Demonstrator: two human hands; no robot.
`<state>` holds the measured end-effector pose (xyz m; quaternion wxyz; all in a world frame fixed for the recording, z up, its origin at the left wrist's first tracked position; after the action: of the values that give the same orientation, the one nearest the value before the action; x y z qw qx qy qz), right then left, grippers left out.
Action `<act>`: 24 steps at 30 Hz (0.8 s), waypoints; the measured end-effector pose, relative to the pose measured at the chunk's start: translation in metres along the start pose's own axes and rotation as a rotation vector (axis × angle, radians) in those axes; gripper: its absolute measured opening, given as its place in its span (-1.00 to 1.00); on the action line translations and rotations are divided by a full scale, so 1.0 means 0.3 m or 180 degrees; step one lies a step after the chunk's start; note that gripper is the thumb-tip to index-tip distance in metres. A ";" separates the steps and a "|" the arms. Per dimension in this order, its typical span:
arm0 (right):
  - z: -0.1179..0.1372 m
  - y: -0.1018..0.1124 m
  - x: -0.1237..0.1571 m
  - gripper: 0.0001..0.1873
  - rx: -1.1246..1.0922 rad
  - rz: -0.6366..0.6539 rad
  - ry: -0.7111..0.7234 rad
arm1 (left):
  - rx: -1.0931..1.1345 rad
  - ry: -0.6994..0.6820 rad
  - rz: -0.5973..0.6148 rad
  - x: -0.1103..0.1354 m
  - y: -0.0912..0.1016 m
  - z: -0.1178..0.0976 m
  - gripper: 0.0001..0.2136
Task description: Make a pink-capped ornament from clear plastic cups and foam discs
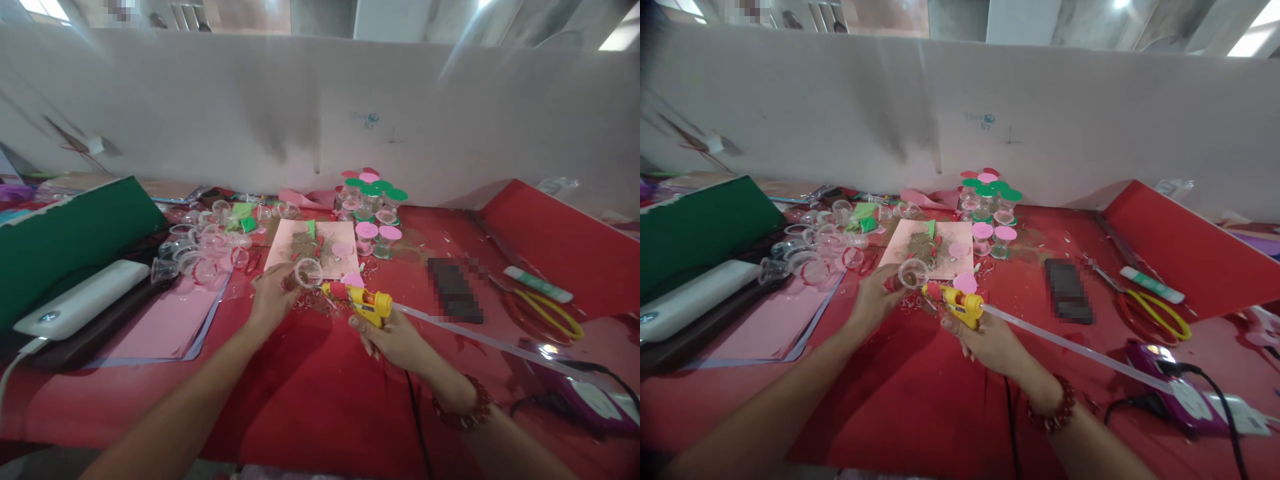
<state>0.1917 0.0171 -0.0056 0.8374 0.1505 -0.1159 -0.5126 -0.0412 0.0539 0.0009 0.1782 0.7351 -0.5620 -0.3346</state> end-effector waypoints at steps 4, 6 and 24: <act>0.003 -0.005 0.001 -0.47 0.0000 0.0058 -0.0017 | -0.0080 0.0002 0.0021 -0.001 -0.003 0.005 -0.69; 0.008 -0.009 0.002 -0.47 0.0011 0.0132 -0.0009 | -0.0098 0.0010 0.0027 -0.001 -0.005 0.008 -0.67; 0.016 -0.018 0.002 -0.44 0.0038 0.0087 -0.0056 | -0.0385 0.0000 0.0200 0.004 -0.013 -0.013 -0.80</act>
<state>0.1858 0.0136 -0.0031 0.8423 0.1493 -0.1283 -0.5018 -0.0355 0.0535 0.0007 0.2327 0.7050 -0.5636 -0.3622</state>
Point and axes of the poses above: each hand's wrist, its own x-axis away from the middle knuckle, its own y-axis out of the back of the hand, z = x × y, the point moved 3 cm from there along -x, towards the middle knuckle, and after that the axes turned 6 degrees about y, right-handed, at the moved point
